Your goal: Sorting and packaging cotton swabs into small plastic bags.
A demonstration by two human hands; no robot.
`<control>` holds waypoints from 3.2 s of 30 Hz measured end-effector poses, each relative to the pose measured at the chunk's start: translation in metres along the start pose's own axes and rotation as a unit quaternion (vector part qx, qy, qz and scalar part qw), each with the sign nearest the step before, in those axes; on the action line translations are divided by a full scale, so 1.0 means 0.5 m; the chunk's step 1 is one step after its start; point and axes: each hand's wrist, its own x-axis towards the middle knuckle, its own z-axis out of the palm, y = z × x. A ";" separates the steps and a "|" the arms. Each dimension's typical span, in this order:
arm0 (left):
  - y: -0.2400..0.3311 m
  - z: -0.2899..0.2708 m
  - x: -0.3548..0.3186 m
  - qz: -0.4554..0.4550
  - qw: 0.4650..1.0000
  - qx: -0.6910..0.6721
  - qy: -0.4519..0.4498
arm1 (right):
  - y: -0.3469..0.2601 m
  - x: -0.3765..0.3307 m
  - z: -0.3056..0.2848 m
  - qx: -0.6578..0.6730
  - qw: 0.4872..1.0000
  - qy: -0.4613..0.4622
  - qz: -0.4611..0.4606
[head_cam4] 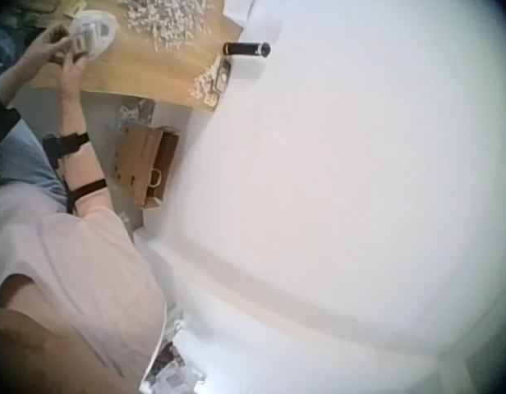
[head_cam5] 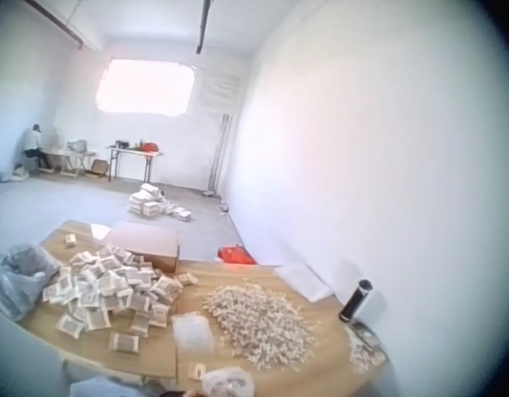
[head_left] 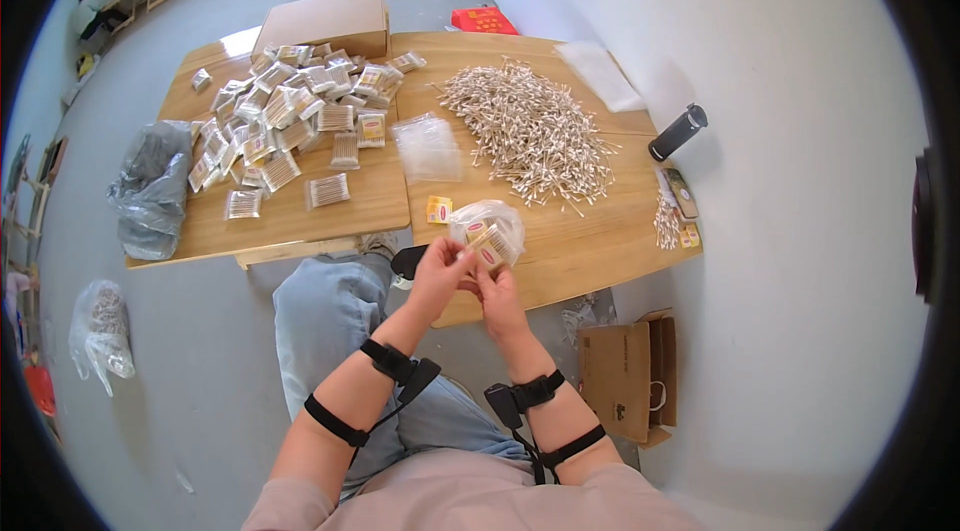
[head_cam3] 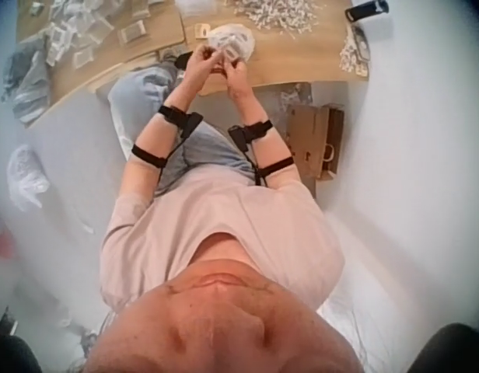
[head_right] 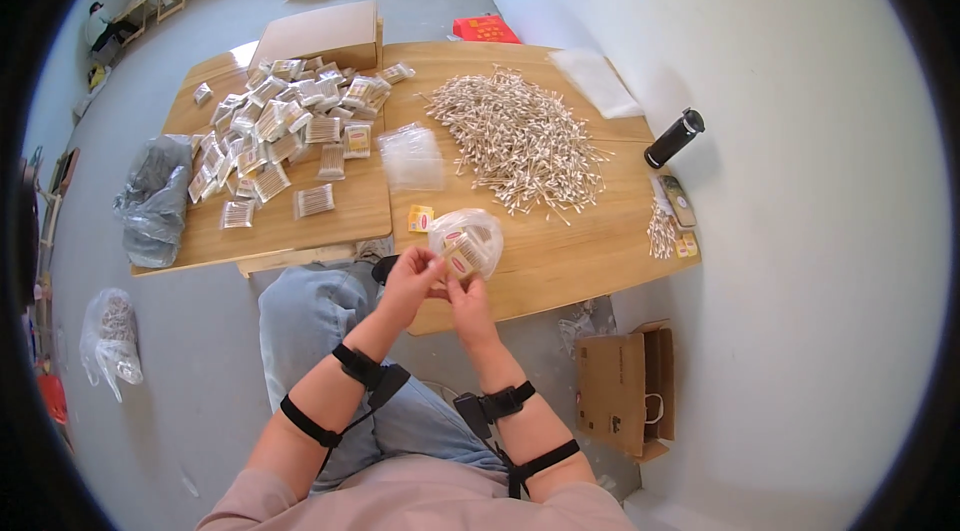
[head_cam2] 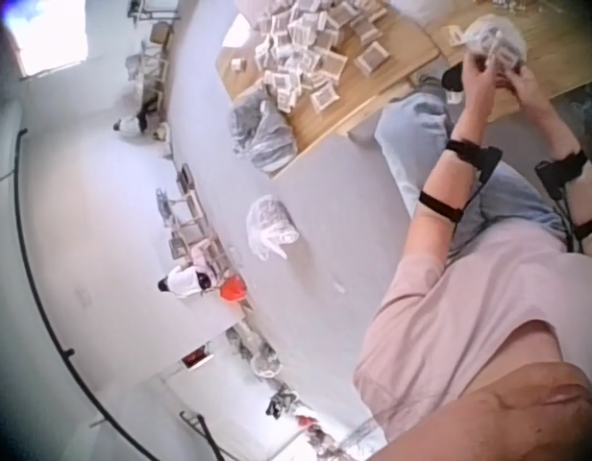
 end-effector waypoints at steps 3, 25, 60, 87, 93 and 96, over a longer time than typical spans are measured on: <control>-0.019 -0.002 -0.006 0.055 0.968 0.243 -0.038 | -0.030 -0.001 -0.005 0.119 0.986 0.114 -0.020; -0.039 0.070 0.069 0.369 0.700 0.609 -0.045 | -0.032 0.162 -0.145 -0.028 0.984 0.124 0.123; -0.080 0.073 0.032 0.318 0.566 0.746 -0.145 | -0.061 -0.006 -0.118 -0.463 0.823 0.107 -0.310; 0.039 0.061 0.027 0.261 0.583 0.731 -0.242 | -0.010 0.002 -0.182 -0.586 0.751 0.031 -0.302; 0.173 -0.175 0.163 0.329 0.671 0.663 0.051 | -0.002 0.012 -0.156 -0.567 0.761 0.040 -0.313; 0.206 -0.287 0.180 0.226 0.527 0.796 0.195 | 0.001 0.011 -0.147 -0.556 0.767 0.052 -0.315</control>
